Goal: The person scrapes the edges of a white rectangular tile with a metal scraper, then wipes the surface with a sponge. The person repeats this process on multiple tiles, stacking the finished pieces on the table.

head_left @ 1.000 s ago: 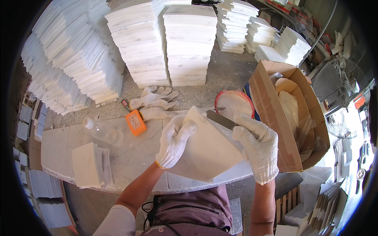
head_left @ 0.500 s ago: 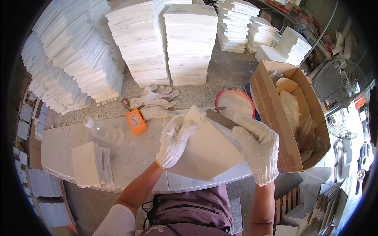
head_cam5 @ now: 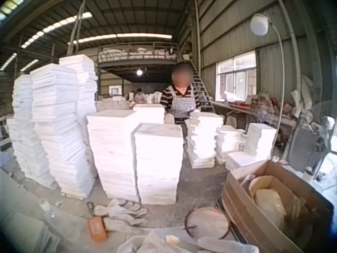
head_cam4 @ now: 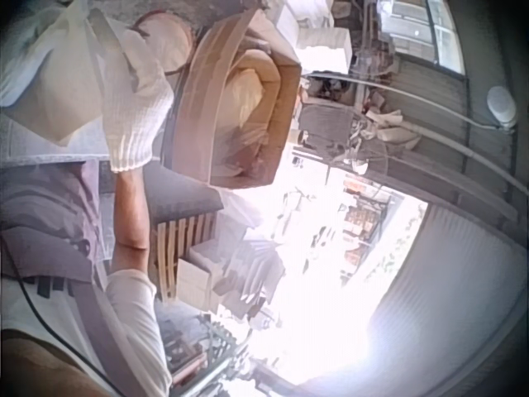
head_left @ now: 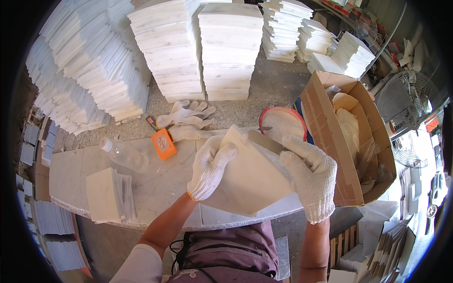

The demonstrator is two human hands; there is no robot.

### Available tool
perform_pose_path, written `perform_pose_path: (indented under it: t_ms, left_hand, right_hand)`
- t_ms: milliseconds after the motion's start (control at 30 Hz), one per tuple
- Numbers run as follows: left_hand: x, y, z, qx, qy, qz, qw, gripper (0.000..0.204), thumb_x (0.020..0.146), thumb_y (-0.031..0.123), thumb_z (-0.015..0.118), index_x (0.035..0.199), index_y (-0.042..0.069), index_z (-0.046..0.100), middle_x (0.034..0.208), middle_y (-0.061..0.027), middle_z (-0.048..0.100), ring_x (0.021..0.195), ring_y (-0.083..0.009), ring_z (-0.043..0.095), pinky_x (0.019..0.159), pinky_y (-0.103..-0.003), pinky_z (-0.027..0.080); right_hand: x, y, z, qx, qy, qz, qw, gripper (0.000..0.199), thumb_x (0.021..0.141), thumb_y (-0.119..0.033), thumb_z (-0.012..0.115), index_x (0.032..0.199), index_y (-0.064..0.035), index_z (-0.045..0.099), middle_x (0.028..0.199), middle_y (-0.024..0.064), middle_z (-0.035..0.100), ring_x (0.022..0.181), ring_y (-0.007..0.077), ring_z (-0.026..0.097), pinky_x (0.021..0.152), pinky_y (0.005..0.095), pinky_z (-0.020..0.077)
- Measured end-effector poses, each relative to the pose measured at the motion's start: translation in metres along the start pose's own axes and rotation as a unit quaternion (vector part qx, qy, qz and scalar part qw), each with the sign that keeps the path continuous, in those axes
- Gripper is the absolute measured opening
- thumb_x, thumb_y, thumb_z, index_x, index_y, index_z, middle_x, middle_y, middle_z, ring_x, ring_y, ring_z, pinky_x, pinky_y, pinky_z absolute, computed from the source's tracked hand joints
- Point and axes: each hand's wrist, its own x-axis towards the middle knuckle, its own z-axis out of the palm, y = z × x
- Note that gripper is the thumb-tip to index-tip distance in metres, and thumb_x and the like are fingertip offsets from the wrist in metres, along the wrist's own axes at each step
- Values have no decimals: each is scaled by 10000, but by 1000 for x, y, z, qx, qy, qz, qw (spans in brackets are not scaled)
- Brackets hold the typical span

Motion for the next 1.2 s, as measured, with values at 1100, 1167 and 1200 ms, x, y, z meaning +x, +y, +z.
perform_pose_path:
  t_ms: [1100,1167,1200]
  left_hand:
    - [-2,5,0,-37,13,-16,999,222,924,93,664,1131,19,630,939,21,629,823,-46,528,750,-220,445]
    - [-3,3,-1,-47,12,-10,999,221,926,85,657,1134,17,629,946,19,633,831,-47,534,757,-219,449]
    - [-4,3,-2,-51,12,-6,999,220,927,81,653,1136,15,628,949,18,635,835,-48,538,761,-219,450]
  right_hand:
    - [-3,-7,-7,42,-5,29,999,257,852,-51,715,1102,7,721,898,43,717,648,21,551,562,181,435]
    - [2,-2,-9,77,-14,38,996,254,858,-57,710,1104,6,721,897,47,717,629,19,545,543,175,428]
    - [6,3,-11,106,-25,54,993,252,863,-61,708,1105,5,721,896,49,717,617,17,540,530,171,422]
